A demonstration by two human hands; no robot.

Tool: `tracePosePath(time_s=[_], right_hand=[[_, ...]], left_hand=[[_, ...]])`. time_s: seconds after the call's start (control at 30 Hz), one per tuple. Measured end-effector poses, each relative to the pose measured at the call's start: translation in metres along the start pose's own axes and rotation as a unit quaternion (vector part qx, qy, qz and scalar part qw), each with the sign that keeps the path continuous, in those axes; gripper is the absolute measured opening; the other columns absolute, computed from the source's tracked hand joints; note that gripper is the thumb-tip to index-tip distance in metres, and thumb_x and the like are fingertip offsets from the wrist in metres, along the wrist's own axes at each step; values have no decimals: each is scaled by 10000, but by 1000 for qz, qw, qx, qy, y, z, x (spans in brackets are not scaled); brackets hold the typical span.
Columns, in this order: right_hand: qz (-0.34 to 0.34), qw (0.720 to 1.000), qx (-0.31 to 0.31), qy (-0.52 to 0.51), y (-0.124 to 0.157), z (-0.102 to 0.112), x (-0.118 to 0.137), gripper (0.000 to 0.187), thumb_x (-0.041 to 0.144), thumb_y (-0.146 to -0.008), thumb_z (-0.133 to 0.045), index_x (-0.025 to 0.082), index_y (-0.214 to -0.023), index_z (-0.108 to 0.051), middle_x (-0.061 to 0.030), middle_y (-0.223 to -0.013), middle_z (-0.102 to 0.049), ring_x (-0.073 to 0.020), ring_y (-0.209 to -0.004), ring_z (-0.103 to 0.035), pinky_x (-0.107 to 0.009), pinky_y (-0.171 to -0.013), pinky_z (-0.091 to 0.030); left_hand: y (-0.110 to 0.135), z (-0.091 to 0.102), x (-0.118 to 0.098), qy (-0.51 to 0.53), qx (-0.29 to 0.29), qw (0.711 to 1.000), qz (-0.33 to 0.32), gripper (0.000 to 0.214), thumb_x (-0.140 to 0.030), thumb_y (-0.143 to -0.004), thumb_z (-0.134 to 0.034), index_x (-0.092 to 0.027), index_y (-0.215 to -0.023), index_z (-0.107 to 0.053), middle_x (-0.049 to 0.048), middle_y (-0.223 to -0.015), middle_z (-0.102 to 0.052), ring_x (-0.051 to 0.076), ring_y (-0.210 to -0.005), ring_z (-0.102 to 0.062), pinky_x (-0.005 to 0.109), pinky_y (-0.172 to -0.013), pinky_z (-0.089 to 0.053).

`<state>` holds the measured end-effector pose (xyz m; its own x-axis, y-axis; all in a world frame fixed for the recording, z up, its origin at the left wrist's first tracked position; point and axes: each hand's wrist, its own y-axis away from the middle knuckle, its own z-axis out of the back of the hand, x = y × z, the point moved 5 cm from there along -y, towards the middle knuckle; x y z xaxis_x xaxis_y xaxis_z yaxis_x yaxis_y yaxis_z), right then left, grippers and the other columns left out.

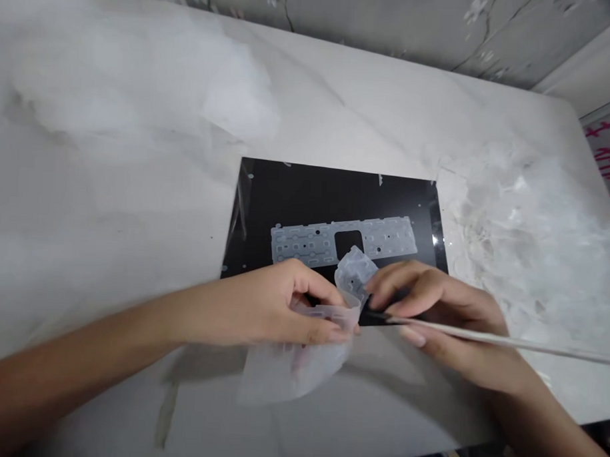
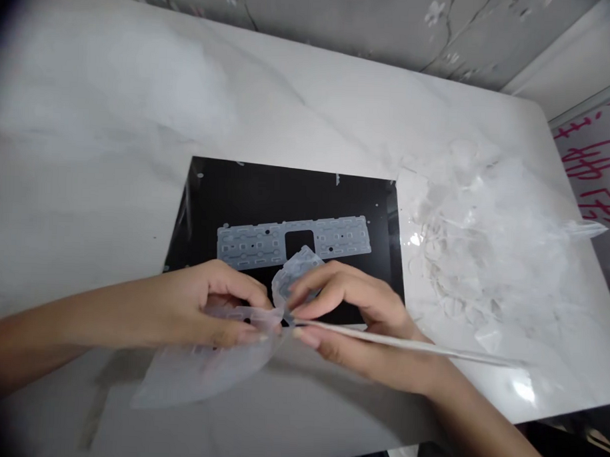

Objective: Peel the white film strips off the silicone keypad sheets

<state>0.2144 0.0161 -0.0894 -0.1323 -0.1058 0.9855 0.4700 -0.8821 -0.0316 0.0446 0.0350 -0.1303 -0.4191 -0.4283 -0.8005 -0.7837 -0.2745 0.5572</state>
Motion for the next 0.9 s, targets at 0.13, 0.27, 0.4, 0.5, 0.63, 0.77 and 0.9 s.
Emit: tracePosePath(time_s=[0.13,0.27,0.4,0.5,0.63,0.77,0.9], right_hand=[[-36,994,99,2,-5,-12,-3,20,206,-811,-623,202,-828,-615,-83,-1164,-613,-196,-1043,-599,-340,-831,-520],[-21,994,109,-2,-6,-15,-3,34,186,-803,-626,205,-814,-602,-36,-843,-675,-152,-862,-612,-336,-822,-507],[-14,994,106,-9,-4,-15,-3,72,160,-795,-629,213,-761,-595,-8,-754,-676,-159,-910,-620,-391,-950,-455],[-51,995,86,-31,-2,-11,-7,30,218,-794,-645,206,-777,-624,-14,-788,-696,-169,-883,-652,-374,-898,-504],[-151,988,-1,17,0,0,-19,92,289,-775,-670,210,-823,-681,-25,-787,-714,-144,-695,-675,-230,-611,-563],[-175,977,-121,-5,-2,8,-24,107,326,-773,-675,223,-801,-675,-5,-695,-706,-147,-636,-678,-228,-562,-564],[-163,969,-184,-12,-4,8,-26,78,313,-787,-665,240,-812,-663,4,-681,-708,-163,-674,-691,-273,-644,-582]], left_hand=[[5,0,0,15,9,1000,13,254,-428,-755,-645,-193,-821,-714,-3,-649,-621,100,-532,-555,153,-460,-389],[8,7,-3,-49,-11,999,8,246,-437,-729,-671,-221,-832,-725,-5,-721,-661,114,-599,-587,148,-489,-399],[5,11,-6,-79,-17,996,-28,225,-414,-723,-682,-229,-844,-724,-16,-807,-691,129,-698,-616,157,-589,-438],[2,13,-7,-49,-44,997,-35,187,-368,-714,-705,-224,-833,-715,-16,-836,-695,127,-716,-631,164,-609,-462],[-1,18,-3,130,-106,986,-6,416,-279,-700,-742,-255,-1093,-607,-18,-817,-704,131,-677,-663,213,-620,-513],[-9,21,1,329,-136,932,-65,379,-281,-775,-684,-242,-1137,-578,8,-999,-707,151,-913,-666,243,-795,-522],[-19,13,7,414,-92,895,-141,321,-404,-870,-548,-199,-1103,-628,38,-1234,-608,183,-1151,-553,273,-934,-470]])
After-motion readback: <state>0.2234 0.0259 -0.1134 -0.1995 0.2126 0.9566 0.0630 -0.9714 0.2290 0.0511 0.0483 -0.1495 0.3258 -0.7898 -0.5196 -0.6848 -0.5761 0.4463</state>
